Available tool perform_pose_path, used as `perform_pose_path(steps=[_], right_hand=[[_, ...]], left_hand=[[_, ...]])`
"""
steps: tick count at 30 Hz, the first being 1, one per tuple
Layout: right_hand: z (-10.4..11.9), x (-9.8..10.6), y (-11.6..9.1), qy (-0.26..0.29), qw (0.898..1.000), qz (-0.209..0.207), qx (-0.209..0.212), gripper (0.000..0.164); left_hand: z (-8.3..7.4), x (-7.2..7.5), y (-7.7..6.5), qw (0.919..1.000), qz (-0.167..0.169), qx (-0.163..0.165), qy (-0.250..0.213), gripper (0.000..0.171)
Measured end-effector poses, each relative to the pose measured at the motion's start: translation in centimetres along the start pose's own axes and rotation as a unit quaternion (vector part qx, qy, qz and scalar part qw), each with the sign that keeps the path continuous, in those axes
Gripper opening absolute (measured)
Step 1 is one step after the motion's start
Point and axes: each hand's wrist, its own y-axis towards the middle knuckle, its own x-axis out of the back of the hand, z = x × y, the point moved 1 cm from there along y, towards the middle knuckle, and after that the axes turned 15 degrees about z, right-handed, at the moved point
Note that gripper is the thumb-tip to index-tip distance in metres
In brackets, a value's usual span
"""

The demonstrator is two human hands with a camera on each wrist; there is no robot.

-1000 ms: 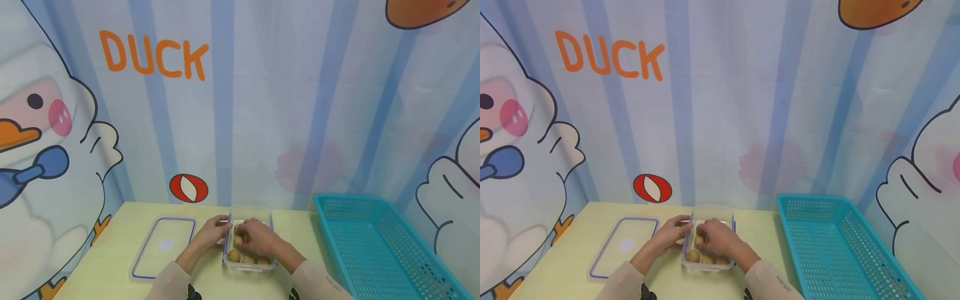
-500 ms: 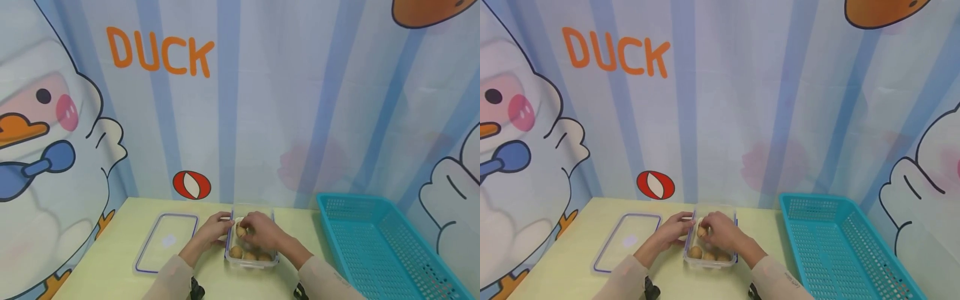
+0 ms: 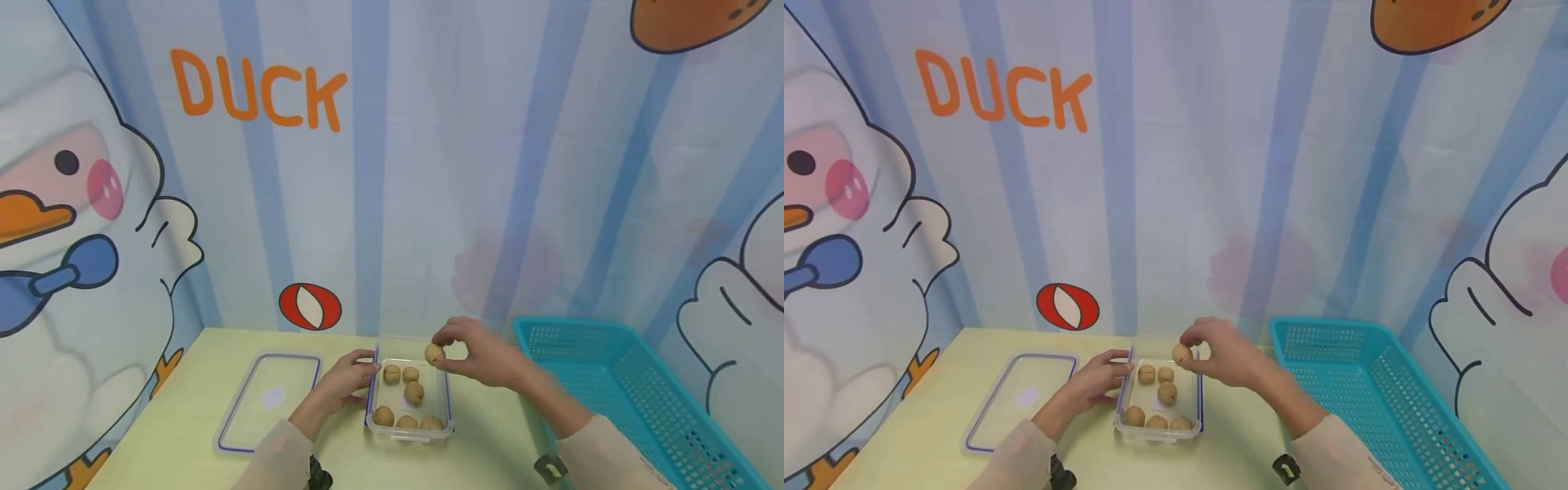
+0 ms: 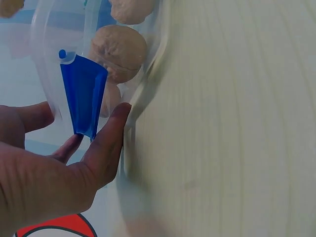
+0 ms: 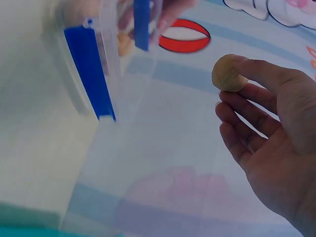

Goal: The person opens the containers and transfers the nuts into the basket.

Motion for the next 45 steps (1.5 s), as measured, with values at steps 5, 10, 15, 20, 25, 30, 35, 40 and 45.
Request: perform_pose_path(steps=[5, 10, 15, 20, 25, 30, 35, 40, 45], right_hand=[[-1.3, 2.5, -4.3, 0.010, 0.998, -0.035, -0.054, 0.027], [-4.1, 4.2, -8.3, 0.039, 0.991, -0.079, -0.102, 0.033], [-7.5, 4.9, -10.8, 0.058, 0.980, -0.126, -0.140, 0.031], [-10.4, 4.4, -11.8, 0.070, 0.972, -0.151, -0.165, 0.033], [-13.4, 2.6, -12.2, 0.091, 0.963, -0.149, -0.204, 0.041], [-15.5, 0.5, -12.6, 0.091, 0.959, -0.118, -0.240, 0.044], [-16.3, -0.5, -12.6, 0.077, 0.964, -0.094, -0.237, 0.045], [-16.4, -0.8, -12.3, 0.063, 0.966, -0.085, -0.238, 0.045], [-16.7, -1.0, -11.9, 0.060, 0.969, -0.081, -0.227, 0.030]], left_hand=[[-0.1, -0.2, -0.1, 1.0000, 0.001, 0.000, -0.002, 0.055], [-0.2, -0.3, -0.2, 1.0000, 0.000, -0.005, -0.001, 0.055], [-0.3, -0.2, -0.3, 1.0000, -0.002, -0.001, -0.003, 0.054], [-0.3, -0.1, -0.2, 1.0000, -0.003, 0.000, -0.002, 0.054], [-0.3, -0.2, -0.1, 1.0000, -0.003, -0.001, 0.000, 0.054], [-0.1, -0.3, 0.1, 1.0000, -0.005, 0.004, 0.004, 0.054], [0.1, -0.3, 0.2, 1.0000, -0.001, 0.003, -0.001, 0.055], [0.2, -0.1, 0.1, 0.9998, 0.011, -0.003, -0.018, 0.055], [0.1, 0.1, -0.1, 0.9998, 0.012, -0.003, -0.013, 0.055]])
